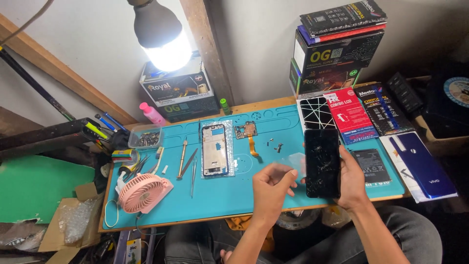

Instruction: A person is repairing a mobile phone by inspecting the battery and preparing a new screen assembly on a dedicated repair bench.

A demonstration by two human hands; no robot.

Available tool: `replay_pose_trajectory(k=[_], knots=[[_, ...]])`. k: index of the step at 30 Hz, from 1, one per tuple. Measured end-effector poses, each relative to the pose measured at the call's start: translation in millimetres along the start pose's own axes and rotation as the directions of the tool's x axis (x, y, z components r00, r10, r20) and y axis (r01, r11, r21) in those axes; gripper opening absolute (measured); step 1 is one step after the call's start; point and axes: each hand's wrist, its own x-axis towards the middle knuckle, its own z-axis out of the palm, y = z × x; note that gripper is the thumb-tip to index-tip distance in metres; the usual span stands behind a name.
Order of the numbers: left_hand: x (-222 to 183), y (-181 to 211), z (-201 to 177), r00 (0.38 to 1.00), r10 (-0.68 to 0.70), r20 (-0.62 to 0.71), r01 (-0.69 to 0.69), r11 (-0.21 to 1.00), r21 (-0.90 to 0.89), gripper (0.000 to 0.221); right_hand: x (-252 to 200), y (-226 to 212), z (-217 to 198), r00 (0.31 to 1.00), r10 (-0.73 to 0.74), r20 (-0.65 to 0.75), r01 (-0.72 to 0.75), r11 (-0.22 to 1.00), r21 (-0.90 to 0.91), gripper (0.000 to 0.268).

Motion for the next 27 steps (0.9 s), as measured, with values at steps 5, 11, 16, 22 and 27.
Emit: replay_pose_trajectory(k=[5,11,16,22,27], knots=[[7,-5,8,1.000,0.007,0.003,-0.006,0.995,-0.104,0.009,0,4,-6,0.999,0.015,-0.039,-0.013,0.999,0.048,0.073],[17,27,0,0.984,-0.103,0.148,0.078,0.983,0.168,0.011,37,37,-57,0.994,0.058,0.088,-0.065,0.994,0.084,0.075],[24,40,7,0.984,-0.097,0.151,0.031,0.918,0.394,0.012,6,4,-15,0.943,0.164,-0.290,-0.220,0.960,-0.171,0.087],[25,39,12,0.970,-0.085,0.227,-0.013,0.917,0.399,0.016,-27,-33,20,0.947,0.171,-0.270,-0.269,0.884,-0.383,0.095],[20,37,14,0.970,-0.091,0.228,-0.007,0.918,0.397,0.015,-35,-38,25,0.947,0.177,-0.269,-0.281,0.864,-0.418,0.094]])
